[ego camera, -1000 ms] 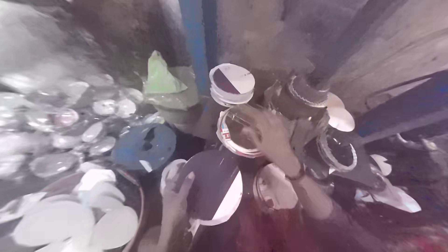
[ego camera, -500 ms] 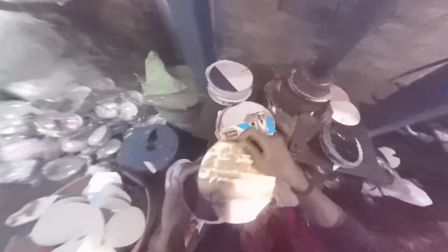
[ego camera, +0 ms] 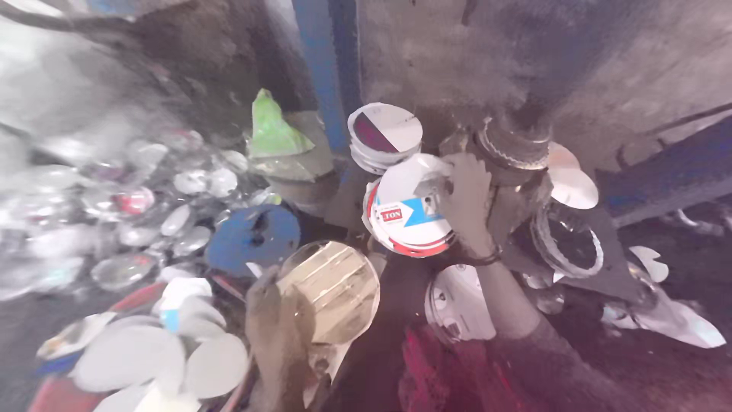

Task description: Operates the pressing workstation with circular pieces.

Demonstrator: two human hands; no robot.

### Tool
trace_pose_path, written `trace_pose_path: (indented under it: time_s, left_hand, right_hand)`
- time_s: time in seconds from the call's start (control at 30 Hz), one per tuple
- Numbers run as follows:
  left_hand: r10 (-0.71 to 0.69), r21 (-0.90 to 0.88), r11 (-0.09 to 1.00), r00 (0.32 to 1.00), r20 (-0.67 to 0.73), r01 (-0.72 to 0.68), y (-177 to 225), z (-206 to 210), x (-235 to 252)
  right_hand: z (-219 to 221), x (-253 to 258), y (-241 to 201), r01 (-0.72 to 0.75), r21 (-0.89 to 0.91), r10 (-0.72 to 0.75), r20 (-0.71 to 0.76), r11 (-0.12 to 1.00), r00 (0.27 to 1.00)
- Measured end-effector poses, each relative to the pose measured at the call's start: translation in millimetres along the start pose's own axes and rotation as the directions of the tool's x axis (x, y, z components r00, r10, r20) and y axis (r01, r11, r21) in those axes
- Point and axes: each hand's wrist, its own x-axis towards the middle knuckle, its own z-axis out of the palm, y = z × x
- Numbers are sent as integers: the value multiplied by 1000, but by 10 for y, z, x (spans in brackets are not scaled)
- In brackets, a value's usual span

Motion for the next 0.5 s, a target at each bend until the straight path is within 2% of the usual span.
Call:
trace_pose_path:
  time_s: [0.03,0.07,0.1,0.13,0.17,0.23,0.33,0.4,0.5]
  left_hand:
    - [-21,-31,999,999,35,22,22,-12,-12]
    - [-46,-80,995,996,80,53,44,-7,-21]
    - [-65,-127,989,991,116,79,62,24,-35]
    - [-71,-156,983,986,149,94,70,69,-57]
    - [-62,-175,980,984,169,92,70,132,-78]
    - [-59,-235,967,982,177,100,59,274,-116]
    - [-165,-299,931,971,172,211,37,393,-172]
    - [-219,-221,939,953,208,264,93,405,-216]
    - [-210,-47,975,970,121,217,211,424,-202]
  right_hand:
    - [-54,-14,9,-2,168,14,-73,986,997]
    - [-113,-20,5,-15,383,51,-85,924,995]
    - [-185,-31,-31,-51,585,81,-26,809,996]
    - [-257,-74,-89,-101,706,72,70,701,995]
    - [-297,-132,-179,-133,738,28,153,662,988]
    - [-250,-327,-408,-106,676,-118,277,729,954]
    - [-51,-597,-655,159,411,-291,282,898,914]
    - [7,-593,-674,220,282,-297,269,934,916]
    - [-38,-289,-466,136,30,-139,176,990,974]
